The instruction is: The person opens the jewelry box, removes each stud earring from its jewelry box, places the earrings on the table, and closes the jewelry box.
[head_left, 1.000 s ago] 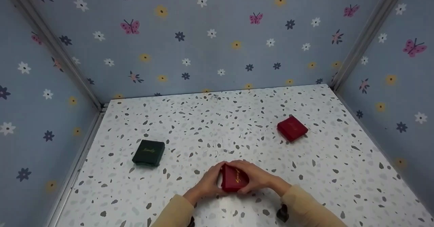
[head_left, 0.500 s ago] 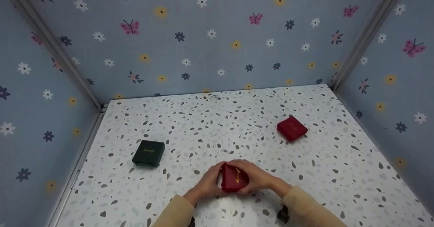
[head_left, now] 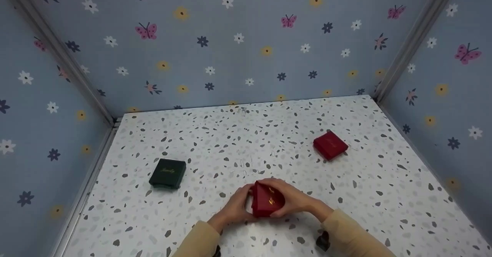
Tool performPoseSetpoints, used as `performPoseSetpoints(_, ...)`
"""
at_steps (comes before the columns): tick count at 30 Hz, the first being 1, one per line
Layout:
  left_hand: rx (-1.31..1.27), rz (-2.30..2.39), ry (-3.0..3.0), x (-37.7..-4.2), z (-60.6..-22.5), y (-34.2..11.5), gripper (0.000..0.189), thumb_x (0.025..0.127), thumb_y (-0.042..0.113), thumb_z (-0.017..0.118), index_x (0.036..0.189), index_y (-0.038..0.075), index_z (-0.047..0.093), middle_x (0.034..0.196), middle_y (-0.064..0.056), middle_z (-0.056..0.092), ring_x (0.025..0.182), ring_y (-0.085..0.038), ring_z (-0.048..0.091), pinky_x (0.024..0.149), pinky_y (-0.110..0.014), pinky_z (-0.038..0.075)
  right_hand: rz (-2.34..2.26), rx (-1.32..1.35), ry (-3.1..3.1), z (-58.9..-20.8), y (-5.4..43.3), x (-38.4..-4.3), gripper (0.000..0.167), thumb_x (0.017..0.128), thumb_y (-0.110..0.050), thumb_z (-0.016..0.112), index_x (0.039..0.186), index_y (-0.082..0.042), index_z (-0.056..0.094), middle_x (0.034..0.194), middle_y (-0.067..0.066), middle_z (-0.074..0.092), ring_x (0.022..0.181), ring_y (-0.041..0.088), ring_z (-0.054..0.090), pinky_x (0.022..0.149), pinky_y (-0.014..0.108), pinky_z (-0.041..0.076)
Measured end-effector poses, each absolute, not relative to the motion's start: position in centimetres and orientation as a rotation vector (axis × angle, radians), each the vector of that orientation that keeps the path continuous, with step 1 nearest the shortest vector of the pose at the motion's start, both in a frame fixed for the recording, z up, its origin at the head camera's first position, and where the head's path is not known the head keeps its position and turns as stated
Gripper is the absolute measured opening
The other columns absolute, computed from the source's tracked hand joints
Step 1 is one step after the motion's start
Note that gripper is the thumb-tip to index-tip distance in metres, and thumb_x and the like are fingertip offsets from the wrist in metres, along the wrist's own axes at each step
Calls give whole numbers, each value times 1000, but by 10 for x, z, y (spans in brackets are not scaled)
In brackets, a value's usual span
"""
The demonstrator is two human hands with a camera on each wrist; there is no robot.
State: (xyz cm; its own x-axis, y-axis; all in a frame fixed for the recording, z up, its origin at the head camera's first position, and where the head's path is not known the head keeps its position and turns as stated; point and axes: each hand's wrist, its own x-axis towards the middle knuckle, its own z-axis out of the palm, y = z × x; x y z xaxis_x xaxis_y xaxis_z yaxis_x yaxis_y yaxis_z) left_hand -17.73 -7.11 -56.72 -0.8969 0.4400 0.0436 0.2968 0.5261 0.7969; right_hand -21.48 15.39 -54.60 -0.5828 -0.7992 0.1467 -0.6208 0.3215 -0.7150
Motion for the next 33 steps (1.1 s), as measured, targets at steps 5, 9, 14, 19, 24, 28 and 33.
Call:
performPoseSetpoints(5,626,1280,2612,-178,-566,-71,89,52,19,85,128,12,38,114,0,48,108,-18,42,95,-35,35,-1100,-1298,2357,-545,155,-215,92,63,-37,77,138,-15,27,134,-1,35,122,19,32,97,41,32)
performPoseSetpoints(9,619,1259,2624,-178,-566,-70,89,51,18,85,127,13,38,113,-1,48,107,-19,43,95,-35,35,-1081,-1302,2368,-543,158,-215,91,64,-37,76,138,-15,27,135,-1,35,122,19,32,96,41,33)
performPoseSetpoints(14,610,1247,2626,-178,-565,-71,91,49,19,86,126,13,38,112,-2,48,107,-19,43,94,-36,35,-1051,-1252,2386,-539,164,-214,92,64,-36,76,139,-17,25,135,-2,34,122,19,32,96,42,33)
performPoseSetpoints(19,603,1250,2615,-178,-564,-71,93,47,19,87,125,10,37,111,0,47,106,-18,43,95,-35,34,-1043,-1203,2389,-538,173,-214,93,63,-35,77,139,-19,26,135,-3,33,122,18,32,96,41,33)
performPoseSetpoints(24,617,1262,2611,-179,-565,-72,93,47,18,87,125,8,37,107,1,47,105,-18,43,94,-35,34,-1042,-1166,2400,-539,182,-215,93,63,-38,77,139,-21,26,134,-5,33,121,17,32,95,41,34)
performPoseSetpoints(28,618,1240,2618,-178,-565,-72,96,48,20,86,128,6,34,108,-1,47,104,-19,44,93,-36,35,-1029,-1154,2416,-539,189,-215,92,63,-37,77,138,-22,26,134,-5,34,121,17,32,95,42,34)
performPoseSetpoints(33,604,1226,2618,-176,-564,-72,98,48,21,86,129,7,33,110,-2,47,104,-20,44,94,-37,35,-1003,-1149,2442,-539,199,-216,93,62,-33,79,138,-21,27,134,-4,35,121,18,33,94,43,35)
